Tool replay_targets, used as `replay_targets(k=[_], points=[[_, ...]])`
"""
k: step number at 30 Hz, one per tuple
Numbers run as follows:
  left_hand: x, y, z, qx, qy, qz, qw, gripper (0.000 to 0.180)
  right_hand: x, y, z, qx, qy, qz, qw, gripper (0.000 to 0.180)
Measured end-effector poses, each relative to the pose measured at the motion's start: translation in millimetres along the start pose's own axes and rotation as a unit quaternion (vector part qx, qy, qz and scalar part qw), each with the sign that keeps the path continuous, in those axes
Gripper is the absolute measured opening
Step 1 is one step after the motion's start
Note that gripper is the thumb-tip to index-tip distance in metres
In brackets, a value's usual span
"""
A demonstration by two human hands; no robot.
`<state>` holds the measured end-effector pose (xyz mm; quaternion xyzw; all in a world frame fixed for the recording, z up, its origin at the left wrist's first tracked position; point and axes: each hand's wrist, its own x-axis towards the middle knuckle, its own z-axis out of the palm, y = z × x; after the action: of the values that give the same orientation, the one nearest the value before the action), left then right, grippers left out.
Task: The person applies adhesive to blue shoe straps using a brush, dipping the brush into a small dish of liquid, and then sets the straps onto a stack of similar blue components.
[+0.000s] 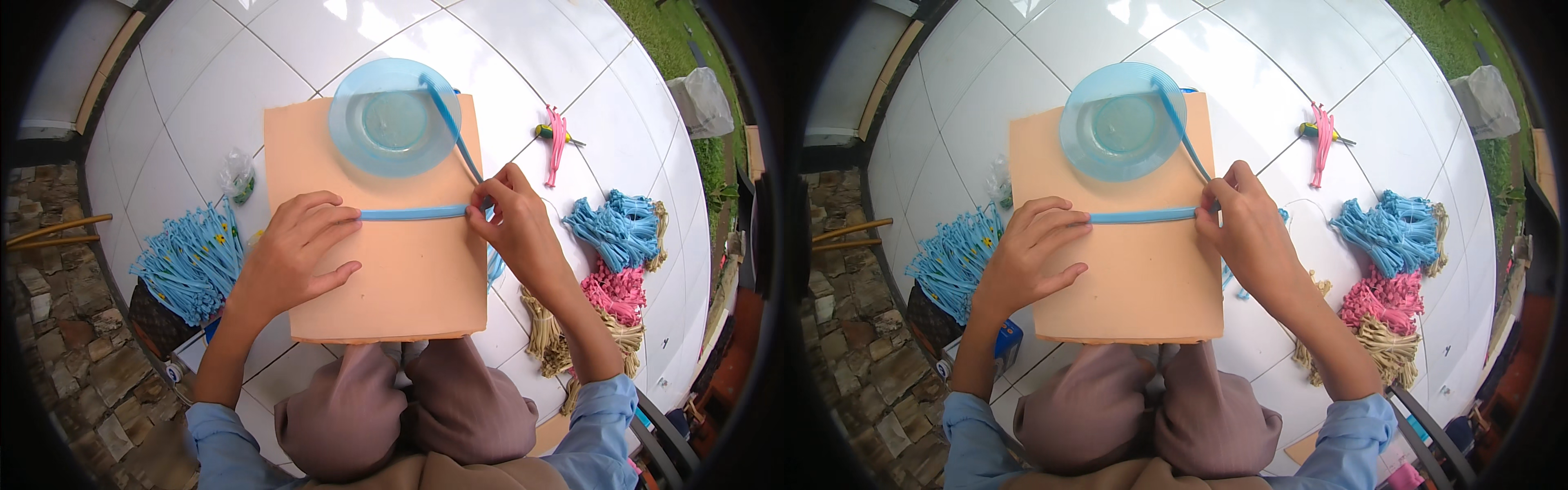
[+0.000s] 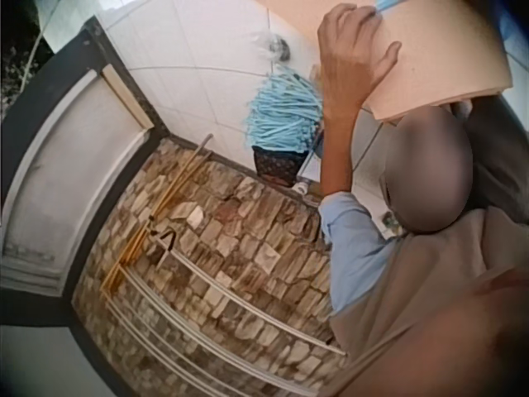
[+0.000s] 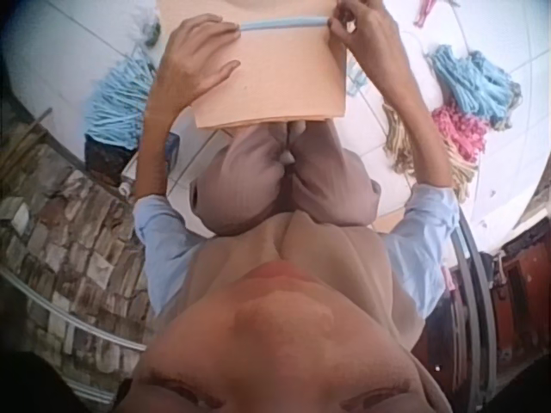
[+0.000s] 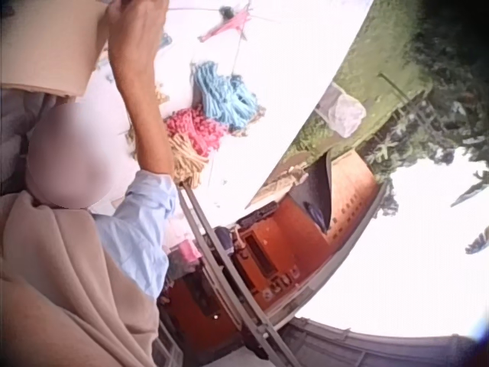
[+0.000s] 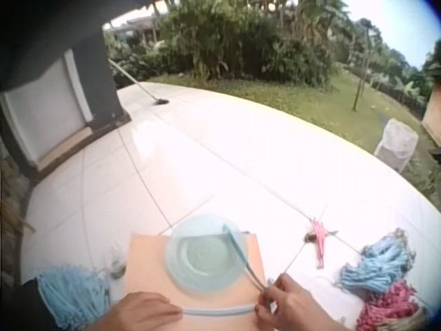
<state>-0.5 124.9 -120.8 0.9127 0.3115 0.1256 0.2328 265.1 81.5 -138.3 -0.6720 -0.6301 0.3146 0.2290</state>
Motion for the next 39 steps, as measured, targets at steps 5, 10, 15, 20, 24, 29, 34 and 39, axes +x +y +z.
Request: replay_targets(k=[5,10,15,20,24,29,34,39], points=[[14.4,35.0,20.2,0.194,-0.010,-0.010,0.981,0.052,0.8,-2.3,-0.5,0.000,-0.006,0.001,1.000,0.010],[23.3,46.0,23.9,0.273,-0.125,-0.080,0.951,0.060,0.6,-2.2,-0.1,0.009,0.002,0.007,1.000,0.011],[23.2,57.0,46.3,0.353,-0.050,-0.005,0.934,0.059,-0.6,-2.1,3.1,0.024,0.011,0.016,1.000,0.013],[27.5,61.6,53.3,0.322,-0.055,-0.018,0.945,0.057,-0.9,4.6,8.2,0.027,0.043,0.011,0.999,0.019],[23.9,62.3,55.8,0.289,-0.019,-0.015,0.957,0.057,-3.7,0.1,5.9,0.042,0.026,0.034,0.998,0.018],[27.7,66.2,58.2,0.271,0.007,-0.043,0.962,0.056,-4.6,0.5,8.0,0.049,0.041,0.036,0.997,0.017],[30.0,61.2,62.1,0.263,0.035,-0.036,0.963,0.051,-5.6,6.1,4.2,-0.077,0.088,-0.076,0.990,0.015],[25.5,53.7,62.1,0.299,0.014,-0.005,0.954,0.048,2.6,-15.6,-3.1,-0.169,0.063,-0.088,0.980,0.024]])
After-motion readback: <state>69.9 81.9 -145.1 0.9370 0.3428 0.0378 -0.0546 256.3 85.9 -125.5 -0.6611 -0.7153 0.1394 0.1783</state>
